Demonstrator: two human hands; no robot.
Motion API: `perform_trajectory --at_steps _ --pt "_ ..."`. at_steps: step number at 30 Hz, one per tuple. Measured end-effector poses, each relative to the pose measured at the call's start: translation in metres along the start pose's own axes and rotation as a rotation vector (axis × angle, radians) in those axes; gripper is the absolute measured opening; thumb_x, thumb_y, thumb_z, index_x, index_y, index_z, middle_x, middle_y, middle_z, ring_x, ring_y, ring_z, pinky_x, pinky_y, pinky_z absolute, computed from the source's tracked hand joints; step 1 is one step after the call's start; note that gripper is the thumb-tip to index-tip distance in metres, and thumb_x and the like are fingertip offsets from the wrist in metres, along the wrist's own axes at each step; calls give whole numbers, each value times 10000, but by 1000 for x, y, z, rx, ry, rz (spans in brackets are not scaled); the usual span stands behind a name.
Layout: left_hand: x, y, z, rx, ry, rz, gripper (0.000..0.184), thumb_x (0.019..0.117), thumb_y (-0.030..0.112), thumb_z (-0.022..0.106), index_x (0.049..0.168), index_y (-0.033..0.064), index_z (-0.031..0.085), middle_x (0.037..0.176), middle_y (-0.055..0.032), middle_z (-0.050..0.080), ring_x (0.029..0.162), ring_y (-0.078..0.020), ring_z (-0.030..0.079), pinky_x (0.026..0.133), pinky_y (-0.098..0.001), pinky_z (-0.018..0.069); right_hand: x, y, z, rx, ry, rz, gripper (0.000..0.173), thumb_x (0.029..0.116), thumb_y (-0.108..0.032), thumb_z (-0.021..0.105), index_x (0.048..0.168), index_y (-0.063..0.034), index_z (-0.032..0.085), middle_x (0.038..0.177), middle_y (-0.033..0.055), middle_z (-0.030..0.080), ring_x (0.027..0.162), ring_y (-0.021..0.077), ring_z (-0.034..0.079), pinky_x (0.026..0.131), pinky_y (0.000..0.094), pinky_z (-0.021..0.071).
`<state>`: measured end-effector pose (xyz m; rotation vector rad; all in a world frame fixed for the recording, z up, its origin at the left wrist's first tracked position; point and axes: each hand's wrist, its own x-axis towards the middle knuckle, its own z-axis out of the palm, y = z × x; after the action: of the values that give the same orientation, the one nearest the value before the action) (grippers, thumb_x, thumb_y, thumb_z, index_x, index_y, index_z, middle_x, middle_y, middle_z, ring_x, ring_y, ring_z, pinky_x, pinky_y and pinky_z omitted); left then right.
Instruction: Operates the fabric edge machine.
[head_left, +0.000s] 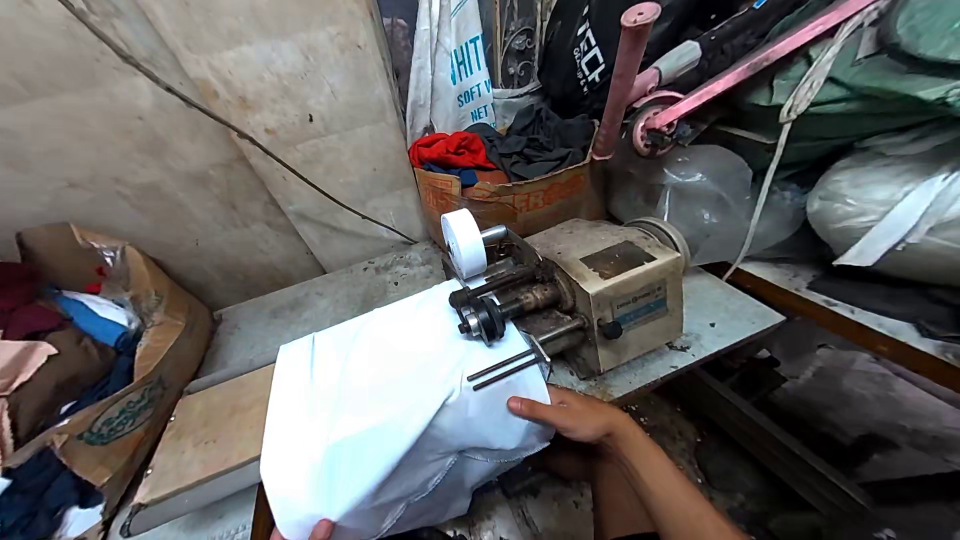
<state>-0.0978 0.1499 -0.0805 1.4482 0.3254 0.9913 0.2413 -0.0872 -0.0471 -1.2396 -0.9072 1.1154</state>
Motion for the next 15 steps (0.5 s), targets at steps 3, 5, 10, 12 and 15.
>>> perform_trajectory --at_steps 3,5,10,12,15 --pt "0 0 3 75 21 -14 304 921 81 743 1186 199 652 1074 57 768 987 -90 730 921 -323 606 1 2 0 17 -6 0 322 1045 -357 573 1252 -118 634 1054 -38 748 989 65 709 942 302 583" --pt "-1 0 1 21 7 0 300 926 122 746 1201 227 683 1098 53 764 1016 -84 720 952 -323 588 1 0 0 20 -7 2 321 1043 -359 577 1250 -121 633 1052 -39 750 987 67 711 938 300 586" --pt "2 0 -2 94 1 -7 328 920 90 744 1218 192 652 1097 48 761 1001 -97 725 925 -325 602 1 1 -1 36 -15 -6 314 1046 -354 573 1246 -119 631 1050 -38 750 980 66 713 935 302 588" --pt "2 2 -5 35 -3 0 334 934 150 740 1245 244 664 1125 62 755 1027 -80 714 946 -316 587 1 2 -2 54 -18 -13 302 1046 -347 576 1237 -120 633 1049 -40 752 979 67 714 934 298 588" --pt "4 5 -6 6 9 18 328 951 131 714 1258 225 649 1132 49 755 1029 -86 717 941 -319 593 0 1 -1 55 -12 -11 292 1044 -347 577 1224 -125 641 1043 -46 751 981 62 712 937 297 585"
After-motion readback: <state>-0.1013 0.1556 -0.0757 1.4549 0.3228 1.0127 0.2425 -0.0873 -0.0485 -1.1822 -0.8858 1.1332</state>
